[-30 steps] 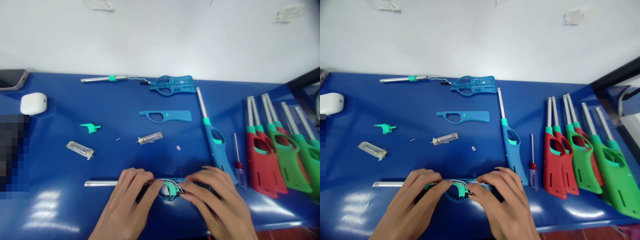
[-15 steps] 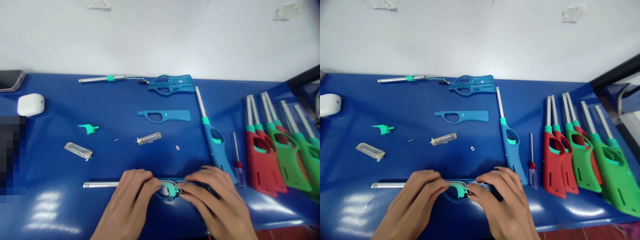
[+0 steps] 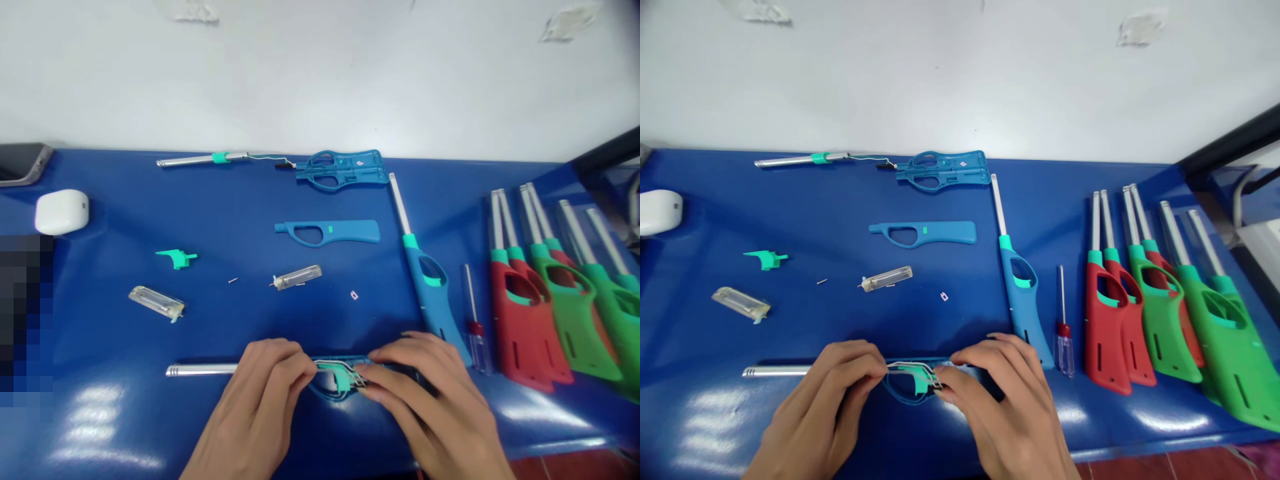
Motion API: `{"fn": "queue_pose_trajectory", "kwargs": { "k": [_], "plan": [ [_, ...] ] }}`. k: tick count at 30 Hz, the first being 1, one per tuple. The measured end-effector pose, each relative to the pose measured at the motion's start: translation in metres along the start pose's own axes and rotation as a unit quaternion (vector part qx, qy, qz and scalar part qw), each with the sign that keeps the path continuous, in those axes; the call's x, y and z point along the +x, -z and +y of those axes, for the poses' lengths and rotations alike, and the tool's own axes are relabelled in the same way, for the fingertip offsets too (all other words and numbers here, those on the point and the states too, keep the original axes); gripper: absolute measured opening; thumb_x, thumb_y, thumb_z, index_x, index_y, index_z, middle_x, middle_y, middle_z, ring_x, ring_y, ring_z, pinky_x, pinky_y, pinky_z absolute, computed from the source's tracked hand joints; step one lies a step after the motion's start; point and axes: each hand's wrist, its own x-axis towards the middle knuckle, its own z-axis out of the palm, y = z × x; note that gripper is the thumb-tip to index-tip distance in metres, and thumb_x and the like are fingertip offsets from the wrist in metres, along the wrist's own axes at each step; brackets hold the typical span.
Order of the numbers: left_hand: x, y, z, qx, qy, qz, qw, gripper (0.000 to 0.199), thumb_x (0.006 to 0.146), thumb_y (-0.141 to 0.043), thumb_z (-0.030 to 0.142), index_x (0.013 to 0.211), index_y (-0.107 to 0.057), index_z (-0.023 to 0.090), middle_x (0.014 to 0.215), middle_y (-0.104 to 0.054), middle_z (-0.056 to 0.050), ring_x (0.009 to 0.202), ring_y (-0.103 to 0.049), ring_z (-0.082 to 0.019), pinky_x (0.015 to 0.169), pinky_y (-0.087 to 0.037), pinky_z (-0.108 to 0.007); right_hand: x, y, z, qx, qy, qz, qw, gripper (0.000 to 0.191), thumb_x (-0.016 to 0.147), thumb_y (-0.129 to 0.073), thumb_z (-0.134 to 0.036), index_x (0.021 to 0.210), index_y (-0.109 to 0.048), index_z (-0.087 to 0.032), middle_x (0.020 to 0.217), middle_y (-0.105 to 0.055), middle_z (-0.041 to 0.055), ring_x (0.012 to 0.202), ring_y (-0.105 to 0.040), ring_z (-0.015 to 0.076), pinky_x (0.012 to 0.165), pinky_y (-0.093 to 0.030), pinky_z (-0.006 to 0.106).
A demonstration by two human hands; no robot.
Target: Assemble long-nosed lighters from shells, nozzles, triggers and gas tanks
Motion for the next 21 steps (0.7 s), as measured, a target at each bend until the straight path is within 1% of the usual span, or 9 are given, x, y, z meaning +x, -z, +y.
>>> {"fn": "queue_pose_trajectory", "kwargs": {
  "k": [2, 4, 7, 10, 13, 15, 17, 19, 21],
  "plan": [
    [0.001, 0.000, 0.001, 0.007, 0.005, 0.007, 1.000, 0.017, 0.108, -0.047, 0.005, 0.112, -0.059, 0.016, 0.104, -0.064, -0.005, 0.101, -0.061, -0.012, 0.094, -0.049, -0.023, 0.000, 0.000, 0.000, 0.001, -0.002, -0.001, 1.000, 0.014, 0.106, -0.059, -0.020, 0.113, -0.070, -0.026, 0.104, -0.070, 0.0004, 0.102, -0.062, 0.0167, 0.104, -0.040, 0.035],
    [0.001, 0.000, 0.002, 0.016, 0.008, 0.007, 1.000, 0.017, 0.107, -0.048, 0.008, 0.111, -0.061, 0.018, 0.103, -0.066, -0.005, 0.099, -0.064, -0.014, 0.092, -0.053, -0.026, -0.001, -0.001, 0.001, 0.003, -0.004, -0.006, 1.000, 0.014, 0.106, -0.060, -0.020, 0.114, -0.070, -0.026, 0.104, -0.070, 0.0007, 0.103, -0.061, 0.0171, 0.105, -0.040, 0.036],
    [0.002, 0.000, 0.002, 0.032, 0.011, 0.005, 0.999, 0.013, 0.107, -0.053, 0.019, 0.110, -0.065, 0.020, 0.102, -0.069, -0.006, 0.096, -0.067, -0.019, 0.087, -0.058, -0.031, -0.001, -0.001, 0.002, 0.005, -0.005, -0.013, 1.000, 0.014, 0.106, -0.060, -0.020, 0.115, -0.069, -0.025, 0.106, -0.069, 0.0016, 0.105, -0.060, 0.0178, 0.105, -0.040, 0.036],
    [0.005, -0.001, 0.002, 0.049, -0.002, -0.002, 0.999, 0.017, 0.106, -0.058, 0.032, 0.112, -0.069, 0.021, 0.105, -0.070, -0.009, 0.096, -0.068, -0.021, 0.085, -0.060, -0.034, -0.001, 0.000, 0.002, 0.000, 0.001, -0.016, 1.000, 0.014, 0.107, -0.058, -0.021, 0.115, -0.069, -0.026, 0.106, -0.069, 0.0011, 0.104, -0.060, 0.0174, 0.105, -0.039, 0.035],
    [0.006, -0.003, 0.001, 0.059, -0.016, -0.006, 0.998, 0.022, 0.105, -0.060, 0.036, 0.116, -0.070, 0.021, 0.107, -0.069, -0.010, 0.097, -0.068, -0.022, 0.086, -0.061, -0.034, 0.000, 0.002, 0.002, -0.011, 0.005, -0.016, 1.000, 0.015, 0.108, -0.057, -0.024, 0.114, -0.070, -0.028, 0.104, -0.069, 0.0002, 0.103, -0.061, 0.0168, 0.104, -0.039, 0.034],
    [0.005, -0.003, 0.000, 0.065, -0.024, -0.006, 0.998, 0.022, 0.104, -0.060, 0.035, 0.119, -0.070, 0.021, 0.107, -0.069, -0.010, 0.097, -0.067, -0.021, 0.086, -0.061, -0.035, 0.000, 0.003, 0.002, -0.016, 0.006, -0.016, 1.000, 0.015, 0.108, -0.056, -0.025, 0.115, -0.070, -0.028, 0.104, -0.070, 0.0002, 0.103, -0.061, 0.0166, 0.104, -0.039, 0.033],
    [0.001, -0.003, -0.001, 0.071, -0.030, -0.005, 0.997, 0.021, 0.105, -0.058, 0.029, 0.121, -0.069, 0.021, 0.106, -0.068, -0.010, 0.097, -0.066, -0.021, 0.086, -0.060, -0.034, 0.001, 0.003, 0.002, -0.018, 0.010, -0.016, 1.000, 0.016, 0.108, -0.056, -0.025, 0.115, -0.070, -0.028, 0.104, -0.070, 0.0001, 0.103, -0.062, 0.0163, 0.104, -0.040, 0.032],
    [-0.003, -0.003, -0.003, 0.080, -0.033, -0.008, 0.996, 0.024, 0.104, -0.055, 0.016, 0.123, -0.069, 0.020, 0.105, -0.066, -0.010, 0.098, -0.064, -0.020, 0.087, -0.059, -0.034, 0.002, 0.003, 0.001, -0.020, 0.011, -0.018, 1.000, 0.016, 0.108, -0.056, -0.026, 0.115, -0.071, -0.029, 0.104, -0.069, -0.0002, 0.102, -0.062, 0.0159, 0.103, -0.041, 0.030],
    [-0.007, -0.003, -0.004, 0.084, -0.041, -0.015, 0.995, 0.034, 0.101, -0.050, 0.002, 0.125, -0.068, 0.017, 0.105, -0.063, -0.010, 0.100, -0.061, -0.021, 0.089, -0.057, -0.035, 0.001, 0.003, 0.001, -0.022, 0.010, -0.019, 1.000, 0.016, 0.108, -0.057, -0.026, 0.115, -0.071, -0.029, 0.104, -0.069, -0.0004, 0.103, -0.061, 0.0161, 0.104, -0.041, 0.030]
  ]
}}
